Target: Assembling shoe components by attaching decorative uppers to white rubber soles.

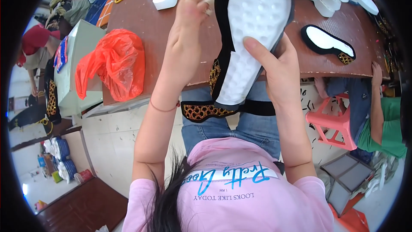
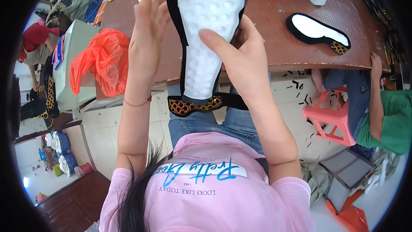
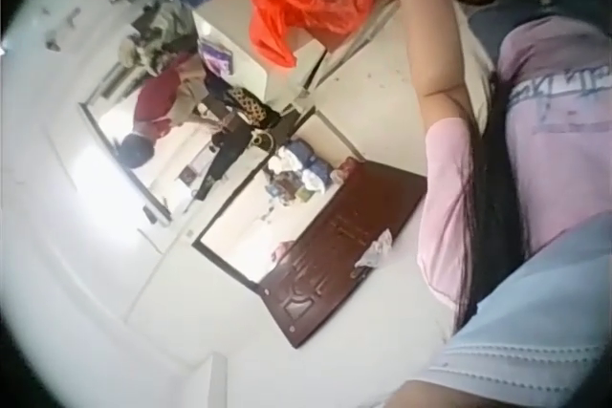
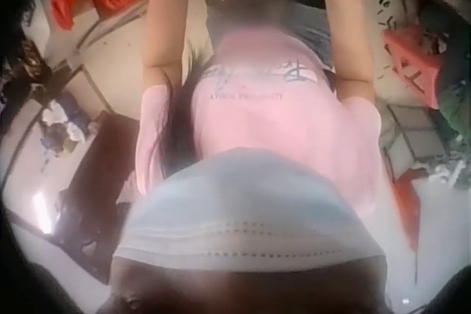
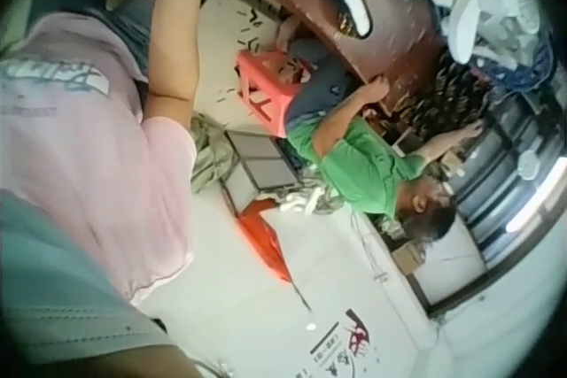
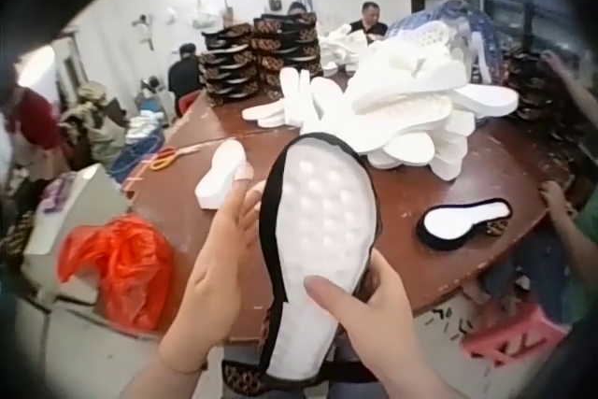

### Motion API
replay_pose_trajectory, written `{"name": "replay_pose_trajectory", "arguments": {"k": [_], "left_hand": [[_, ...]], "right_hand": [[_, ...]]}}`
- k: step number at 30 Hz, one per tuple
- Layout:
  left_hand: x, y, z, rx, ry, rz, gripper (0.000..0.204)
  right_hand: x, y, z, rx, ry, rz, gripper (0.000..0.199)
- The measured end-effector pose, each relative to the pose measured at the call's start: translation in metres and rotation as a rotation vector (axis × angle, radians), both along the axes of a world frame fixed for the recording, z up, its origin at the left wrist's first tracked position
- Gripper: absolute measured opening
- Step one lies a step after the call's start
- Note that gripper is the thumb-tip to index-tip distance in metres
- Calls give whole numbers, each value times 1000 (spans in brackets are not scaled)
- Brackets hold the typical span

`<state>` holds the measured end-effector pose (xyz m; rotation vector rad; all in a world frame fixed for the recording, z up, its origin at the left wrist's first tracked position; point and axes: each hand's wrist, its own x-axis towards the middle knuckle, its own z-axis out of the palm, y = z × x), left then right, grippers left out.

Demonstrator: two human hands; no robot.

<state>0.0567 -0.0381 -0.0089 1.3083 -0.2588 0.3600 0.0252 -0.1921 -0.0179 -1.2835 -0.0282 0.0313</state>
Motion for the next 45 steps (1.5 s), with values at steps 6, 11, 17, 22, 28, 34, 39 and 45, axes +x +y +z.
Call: {"name": "replay_pose_trajectory", "arguments": {"k": [6,11,17,22,28,34,39,45], "left_hand": [[-31,8,-17,276,-56,-43,43],[-34,11,-15,487,108,-86,40],[-33,11,-23,-143,128,-193,35],[-49,36,-19,317,222,-278,36],[-48,42,-30,598,203,-100,44],[-54,45,-23,523,-173,191,44],[-66,49,1,648,-334,316,43],[-74,42,12,691,-408,309,42]], "right_hand": [[-19,25,6,32,-42,-17,42],[-23,29,-4,-26,27,-109,43],[-17,23,5,15,30,-63,44],[-13,29,12,-45,12,15,44],[-12,42,4,-132,-36,-66,45],[-7,36,0,1,-76,-103,43],[-11,39,0,174,-181,-161,45],[-21,28,-11,352,-172,-107,51]]}}
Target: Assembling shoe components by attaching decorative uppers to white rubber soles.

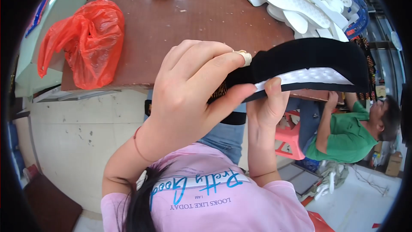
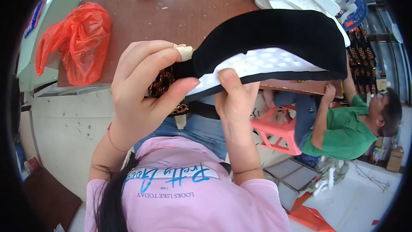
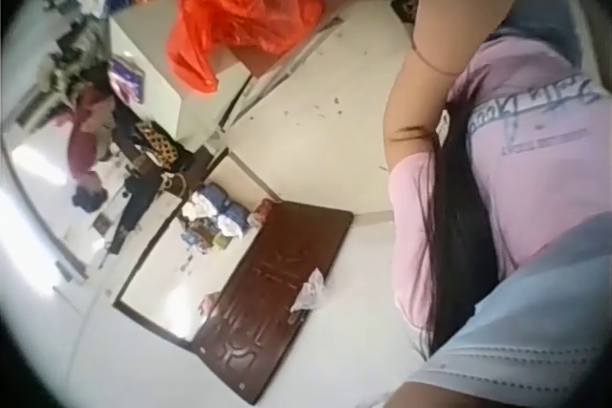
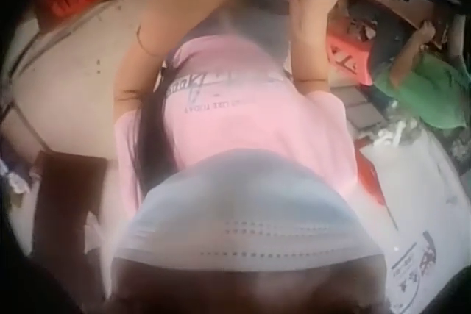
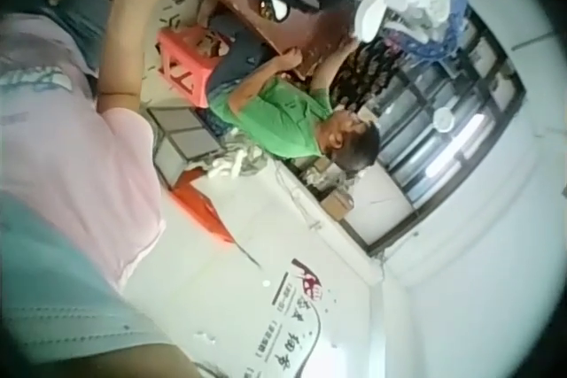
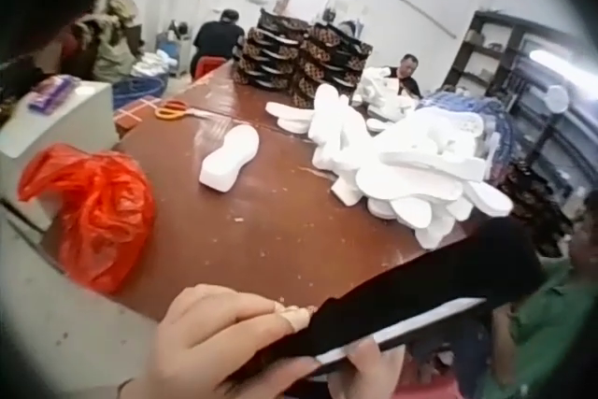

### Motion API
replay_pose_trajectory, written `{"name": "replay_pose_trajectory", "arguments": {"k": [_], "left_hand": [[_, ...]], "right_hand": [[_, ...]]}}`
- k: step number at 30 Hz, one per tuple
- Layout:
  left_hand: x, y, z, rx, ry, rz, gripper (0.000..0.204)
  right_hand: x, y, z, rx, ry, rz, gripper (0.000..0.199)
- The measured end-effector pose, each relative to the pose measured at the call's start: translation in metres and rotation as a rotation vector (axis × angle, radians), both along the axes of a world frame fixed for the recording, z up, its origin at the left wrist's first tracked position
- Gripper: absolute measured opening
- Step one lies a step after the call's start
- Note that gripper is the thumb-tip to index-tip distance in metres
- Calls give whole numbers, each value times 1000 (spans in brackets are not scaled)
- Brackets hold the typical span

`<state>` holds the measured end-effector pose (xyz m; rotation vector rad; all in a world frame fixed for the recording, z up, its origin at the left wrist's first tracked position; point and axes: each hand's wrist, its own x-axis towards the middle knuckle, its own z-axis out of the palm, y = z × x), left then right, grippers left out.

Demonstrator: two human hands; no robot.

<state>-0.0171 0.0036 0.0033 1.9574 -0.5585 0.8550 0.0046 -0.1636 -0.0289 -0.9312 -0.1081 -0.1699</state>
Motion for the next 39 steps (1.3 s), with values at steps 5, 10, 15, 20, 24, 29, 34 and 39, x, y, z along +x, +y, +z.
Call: {"name": "replay_pose_trajectory", "arguments": {"k": [5,10,15,20,24,29,34,39], "left_hand": [[-8,-8,9,-26,23,37,42],[-7,-6,2,-20,168,25,48],[-6,0,1,-185,291,-77,56],[-2,15,-5,-161,256,-39,64],[1,24,-23,-166,210,13,62],[16,62,-27,-394,310,-89,63],[120,138,24,-98,18,323,55],[253,237,16,272,244,683,58]], "right_hand": [[-4,-8,-3,0,31,120,50],[-6,-7,-11,32,91,135,44],[9,-2,-10,65,123,194,39],[13,7,-8,-72,132,120,39],[10,10,-3,-187,80,140,49],[56,70,30,-498,52,261,59],[97,101,57,-674,-69,211,68],[103,77,44,-655,-175,268,82]]}}
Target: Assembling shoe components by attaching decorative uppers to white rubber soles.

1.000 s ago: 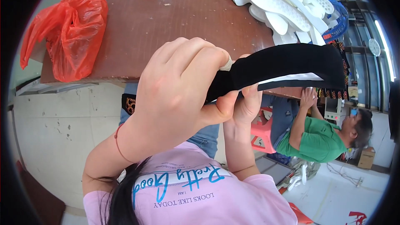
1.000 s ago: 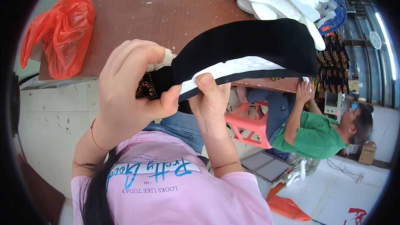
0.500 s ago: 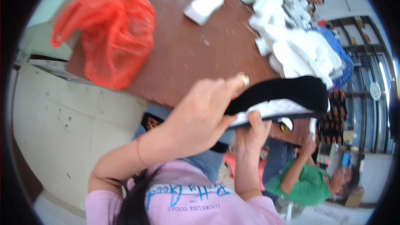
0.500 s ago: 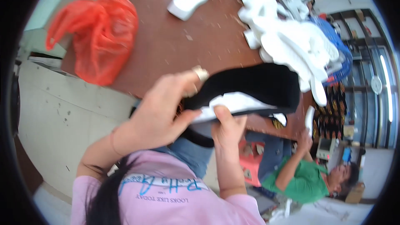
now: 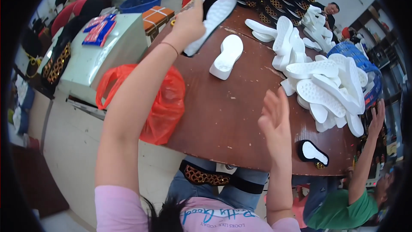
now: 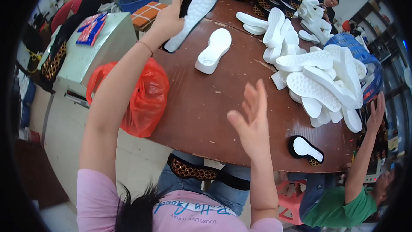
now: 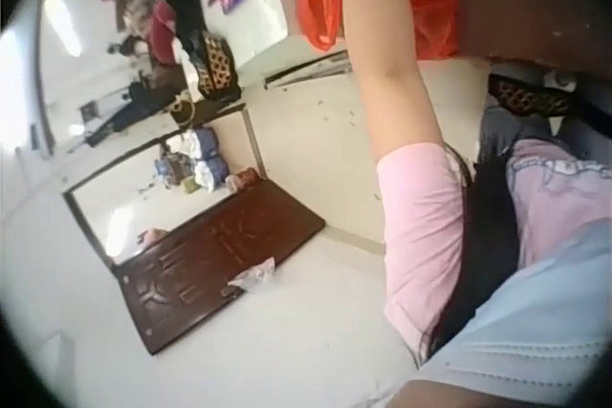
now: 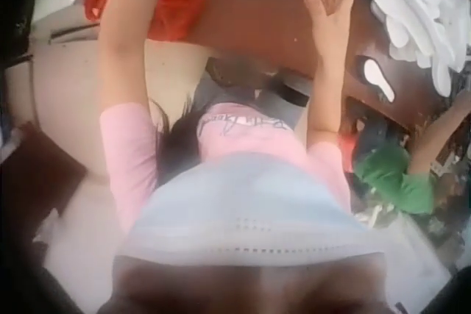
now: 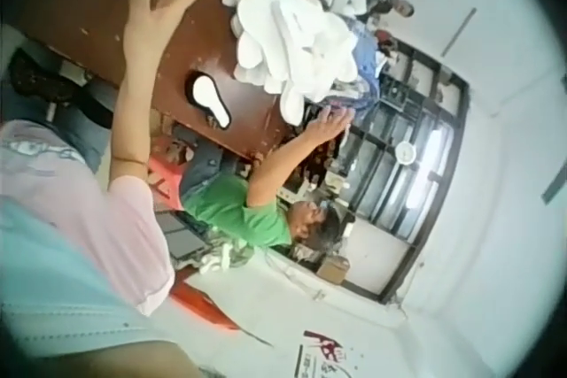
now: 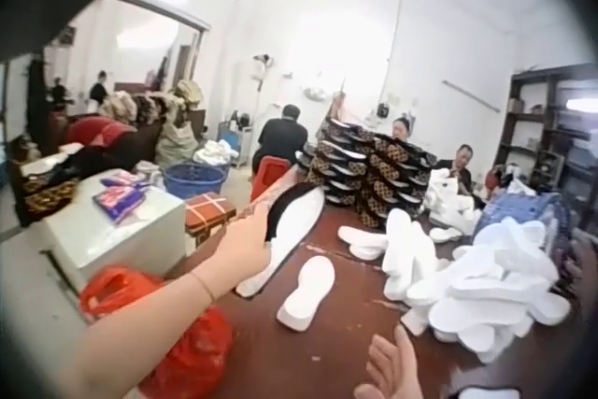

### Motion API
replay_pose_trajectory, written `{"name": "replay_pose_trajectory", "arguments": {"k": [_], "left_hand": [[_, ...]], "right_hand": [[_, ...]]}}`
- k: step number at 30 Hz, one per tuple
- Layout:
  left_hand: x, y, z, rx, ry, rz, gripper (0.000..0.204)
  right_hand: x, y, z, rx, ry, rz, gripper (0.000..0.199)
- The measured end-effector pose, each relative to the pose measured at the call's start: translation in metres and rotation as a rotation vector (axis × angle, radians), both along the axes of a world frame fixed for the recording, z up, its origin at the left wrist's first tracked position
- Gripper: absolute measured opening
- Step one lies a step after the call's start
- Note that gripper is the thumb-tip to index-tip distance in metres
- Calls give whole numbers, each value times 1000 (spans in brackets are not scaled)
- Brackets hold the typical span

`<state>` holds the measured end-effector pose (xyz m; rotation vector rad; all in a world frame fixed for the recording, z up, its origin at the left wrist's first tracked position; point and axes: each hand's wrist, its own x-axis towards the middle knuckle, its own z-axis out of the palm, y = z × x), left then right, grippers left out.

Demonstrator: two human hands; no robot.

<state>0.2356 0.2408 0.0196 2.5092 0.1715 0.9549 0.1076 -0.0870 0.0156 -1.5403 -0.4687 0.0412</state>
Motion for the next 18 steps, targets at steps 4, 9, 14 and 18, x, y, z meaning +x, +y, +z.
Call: {"name": "replay_pose_trajectory", "arguments": {"k": [4,9,14,18], "left_hand": [[68,47,-37,-334,274,-13,61],[108,55,-62,-227,225,88,47],[123,52,-66,326,286,146,40],[130,52,-109,513,189,179,44]], "right_hand": [[-8,-48,-22,-309,262,44,73],[-9,-94,-28,-316,319,-73,64],[-13,-109,-44,-383,322,-111,58],[-7,-97,-57,-397,315,-30,55]]}}
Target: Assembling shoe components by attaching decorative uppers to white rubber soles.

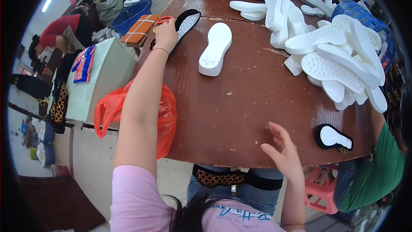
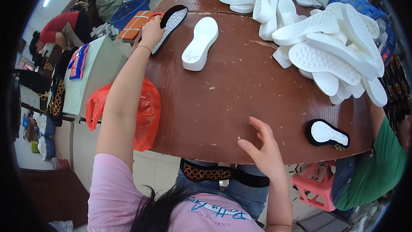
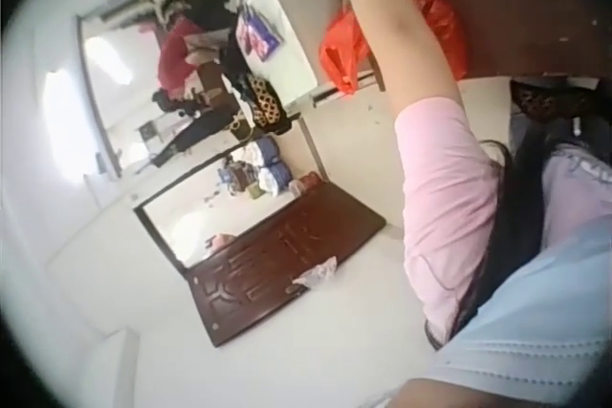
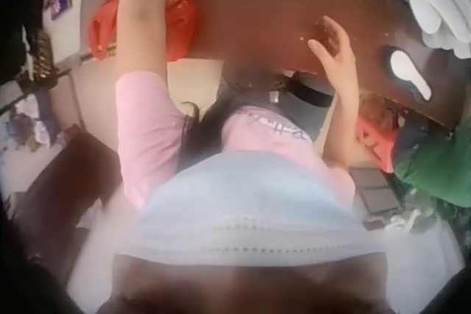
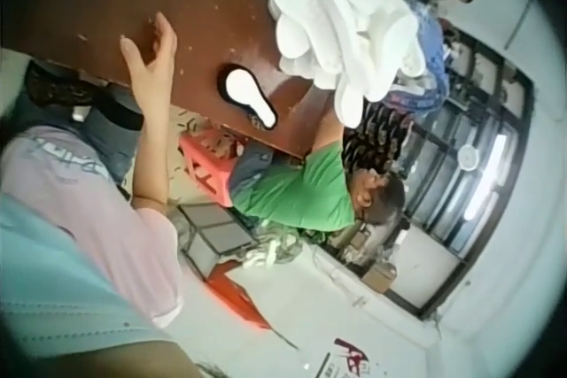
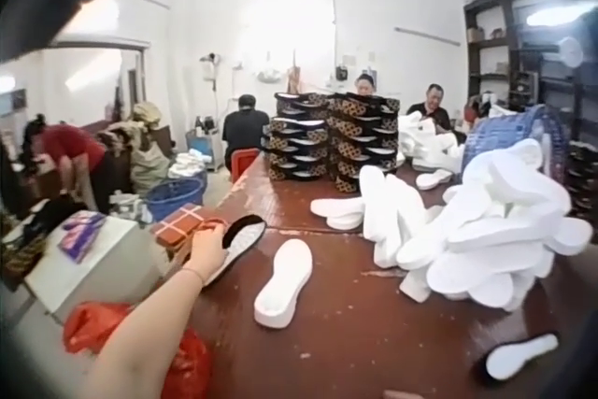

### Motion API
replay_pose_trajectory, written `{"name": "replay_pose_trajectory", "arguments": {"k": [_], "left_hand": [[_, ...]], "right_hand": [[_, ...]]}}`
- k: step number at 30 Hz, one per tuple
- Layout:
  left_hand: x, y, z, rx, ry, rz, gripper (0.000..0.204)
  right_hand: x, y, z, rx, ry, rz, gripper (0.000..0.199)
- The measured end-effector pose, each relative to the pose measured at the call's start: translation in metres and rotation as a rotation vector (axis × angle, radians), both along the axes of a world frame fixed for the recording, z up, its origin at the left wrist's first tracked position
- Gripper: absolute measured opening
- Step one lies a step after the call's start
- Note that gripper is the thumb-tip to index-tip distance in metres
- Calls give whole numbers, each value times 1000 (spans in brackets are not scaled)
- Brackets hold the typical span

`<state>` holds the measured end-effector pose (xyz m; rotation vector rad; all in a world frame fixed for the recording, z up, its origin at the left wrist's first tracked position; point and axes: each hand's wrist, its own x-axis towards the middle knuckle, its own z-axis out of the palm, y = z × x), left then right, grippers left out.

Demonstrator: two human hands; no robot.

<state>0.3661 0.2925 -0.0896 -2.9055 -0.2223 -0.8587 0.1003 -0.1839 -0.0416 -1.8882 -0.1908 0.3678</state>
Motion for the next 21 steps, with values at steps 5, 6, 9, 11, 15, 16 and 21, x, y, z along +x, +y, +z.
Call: {"name": "replay_pose_trajectory", "arguments": {"k": [5,6,9,11,15,16,21], "left_hand": [[-17,-23,26,-104,196,61,82],[-27,-26,36,-79,179,38,70],[-65,-16,63,61,145,-165,45],[-111,-39,97,94,64,-244,41],[-252,10,157,22,-414,-326,25],[-290,37,162,2,-517,-246,22],[-456,134,168,-277,-533,440,30]], "right_hand": [[15,41,3,-15,-1,143,53],[20,50,1,-13,-17,168,52],[37,87,2,-64,-15,200,52],[61,96,-18,-120,-145,184,52],[108,144,-43,-375,-563,168,68],[111,167,-37,-403,-607,164,74],[139,248,-35,-450,-678,68,96]]}}
